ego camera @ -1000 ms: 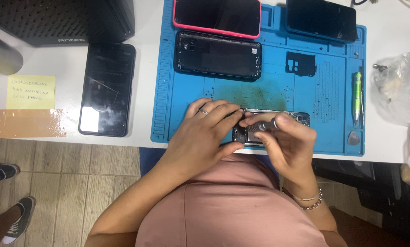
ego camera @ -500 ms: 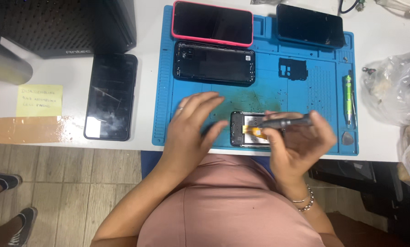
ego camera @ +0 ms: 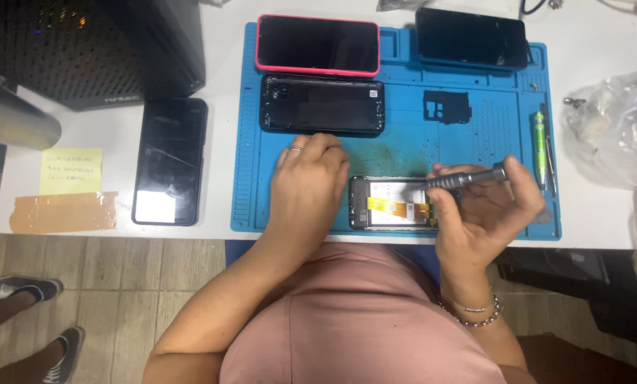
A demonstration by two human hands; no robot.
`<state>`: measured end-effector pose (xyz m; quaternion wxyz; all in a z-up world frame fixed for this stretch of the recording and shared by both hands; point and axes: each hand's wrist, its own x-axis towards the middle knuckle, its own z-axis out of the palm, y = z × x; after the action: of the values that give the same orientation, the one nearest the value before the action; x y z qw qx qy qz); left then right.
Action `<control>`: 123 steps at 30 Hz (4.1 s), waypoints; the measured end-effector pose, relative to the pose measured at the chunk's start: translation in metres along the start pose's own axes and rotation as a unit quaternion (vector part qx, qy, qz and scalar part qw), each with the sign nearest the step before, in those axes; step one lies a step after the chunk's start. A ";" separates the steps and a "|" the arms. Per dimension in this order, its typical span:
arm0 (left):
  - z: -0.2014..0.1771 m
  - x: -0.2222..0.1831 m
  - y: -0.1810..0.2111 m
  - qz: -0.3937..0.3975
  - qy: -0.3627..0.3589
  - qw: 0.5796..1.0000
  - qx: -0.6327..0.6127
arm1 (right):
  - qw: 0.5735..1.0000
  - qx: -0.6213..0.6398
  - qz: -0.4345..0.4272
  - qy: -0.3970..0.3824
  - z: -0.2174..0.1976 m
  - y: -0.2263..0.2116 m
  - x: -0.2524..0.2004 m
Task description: The person uses a screwdriver to remove screws from a disassembled smartphone on a blue mat. They remove a metal bracket and continue unscrewing components around the battery and motherboard area. The workspace includes other phones and tools nearby.
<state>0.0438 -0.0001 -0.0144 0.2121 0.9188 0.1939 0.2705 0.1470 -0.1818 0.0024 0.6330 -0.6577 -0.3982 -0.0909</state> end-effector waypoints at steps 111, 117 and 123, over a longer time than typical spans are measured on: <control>-0.033 -0.047 -0.004 0.106 -0.044 0.976 -0.187 | 0.961 0.142 -0.102 -0.215 0.030 -0.004 -0.003; -0.032 -0.046 -0.004 0.116 -0.038 0.974 -0.192 | 0.952 0.191 -0.067 -0.232 0.031 -0.012 0.000; -0.033 -0.046 -0.004 0.104 -0.043 0.975 -0.192 | 0.963 0.135 -0.115 -0.203 0.025 0.009 -0.006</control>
<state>-0.0122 -0.0089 -0.0098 0.3630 0.8870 0.0325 0.2834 0.1389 -0.1603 -0.0131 0.6070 -0.5204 -0.6000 0.0264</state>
